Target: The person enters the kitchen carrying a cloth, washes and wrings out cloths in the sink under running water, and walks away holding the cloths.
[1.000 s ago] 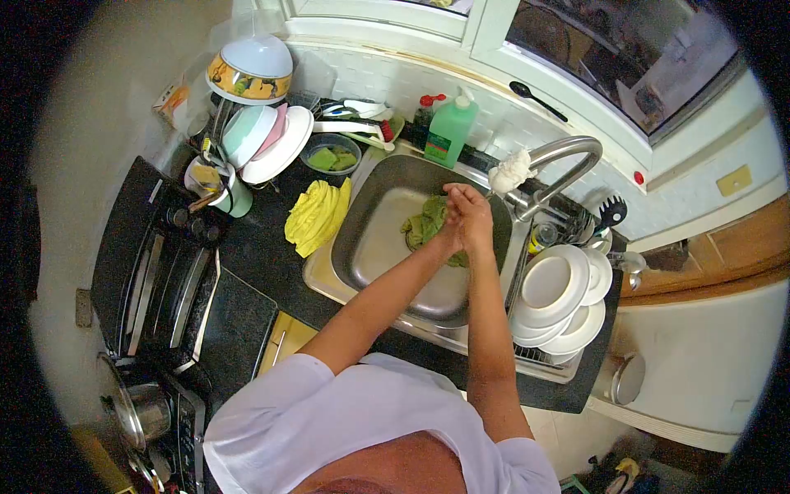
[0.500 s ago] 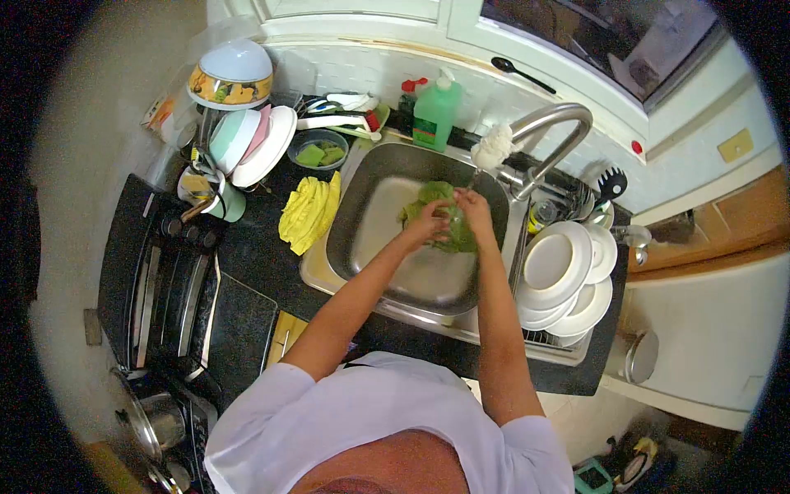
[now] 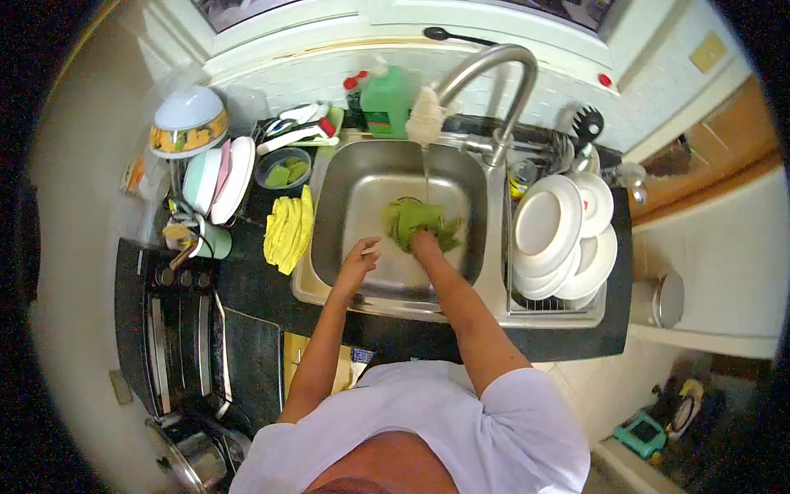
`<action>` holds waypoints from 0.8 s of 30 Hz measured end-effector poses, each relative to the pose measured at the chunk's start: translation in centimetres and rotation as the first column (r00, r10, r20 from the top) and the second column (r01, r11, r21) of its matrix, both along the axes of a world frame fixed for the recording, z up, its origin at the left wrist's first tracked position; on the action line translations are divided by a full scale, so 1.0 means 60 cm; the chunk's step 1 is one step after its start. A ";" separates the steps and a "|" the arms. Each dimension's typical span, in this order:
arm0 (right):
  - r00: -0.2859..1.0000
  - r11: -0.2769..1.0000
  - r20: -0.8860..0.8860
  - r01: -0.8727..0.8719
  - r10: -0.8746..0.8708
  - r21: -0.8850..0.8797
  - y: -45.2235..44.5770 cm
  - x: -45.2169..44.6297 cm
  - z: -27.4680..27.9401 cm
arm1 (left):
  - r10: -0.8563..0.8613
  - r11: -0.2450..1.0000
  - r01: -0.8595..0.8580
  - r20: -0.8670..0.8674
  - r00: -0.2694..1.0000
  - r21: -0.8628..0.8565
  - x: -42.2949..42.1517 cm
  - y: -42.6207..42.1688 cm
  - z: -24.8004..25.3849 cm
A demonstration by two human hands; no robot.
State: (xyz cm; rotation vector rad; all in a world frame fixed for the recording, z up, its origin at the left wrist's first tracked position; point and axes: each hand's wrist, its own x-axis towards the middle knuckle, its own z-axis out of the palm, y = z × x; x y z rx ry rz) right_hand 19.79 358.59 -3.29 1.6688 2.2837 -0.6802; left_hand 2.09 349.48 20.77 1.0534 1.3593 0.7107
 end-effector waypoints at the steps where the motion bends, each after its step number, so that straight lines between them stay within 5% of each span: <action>1: 0.999 0.994 0.014 -0.043 0.045 -0.099 -0.012 -0.001 0.000 | 0.013 1.000 -0.013 -0.007 1.000 -0.005 0.001 0.001 0.002; 3: 0.983 0.930 -0.042 -0.182 0.178 -0.320 -0.047 0.022 0.119 | 0.045 0.999 -0.045 -0.020 0.999 -0.010 0.008 0.007 0.005; 6: 0.996 0.641 -0.086 -0.072 0.009 -0.764 -0.096 0.059 0.293 | -0.017 1.000 0.017 0.026 1.000 0.001 0.033 0.033 0.012; 9: 0.949 0.629 -0.282 -0.134 -0.141 -0.766 -0.118 0.093 0.299 | -0.204 0.959 0.173 0.125 0.971 0.224 0.080 0.083 0.030; 11: 0.948 0.754 -0.295 -0.104 -0.123 -0.648 -0.127 0.099 0.336 | -0.207 0.958 0.181 0.097 0.974 0.223 0.123 0.119 0.078; 15: 0.895 0.978 -0.437 -0.001 -0.092 -0.208 -0.105 0.114 0.338 | -0.260 0.935 0.201 0.180 0.949 0.292 0.192 0.196 0.144; 19: 0.382 0.823 -0.730 0.229 -0.567 -0.520 -0.075 0.117 0.370 | -0.334 0.841 0.214 0.165 0.928 0.498 0.225 0.251 0.153; 20: 0.186 0.740 -0.717 0.219 -0.671 -0.636 -0.063 0.110 0.375 | -0.368 0.860 0.163 0.367 0.855 0.483 0.228 0.254 0.151; 21: -0.023 0.655 -0.669 0.184 -0.743 -0.733 -0.052 0.105 0.382 | -0.388 0.883 0.126 0.551 0.739 0.452 0.232 0.256 0.150; 22: -0.113 0.657 -0.679 0.181 -0.725 -0.732 -0.040 0.102 0.386 | -0.252 0.944 0.281 0.927 0.279 0.172 0.227 0.283 0.120; 24: -0.296 0.648 -0.653 0.129 -0.697 -0.750 -0.012 0.094 0.386 | -0.089 0.981 0.193 0.877 0.473 -0.005 0.213 0.280 0.103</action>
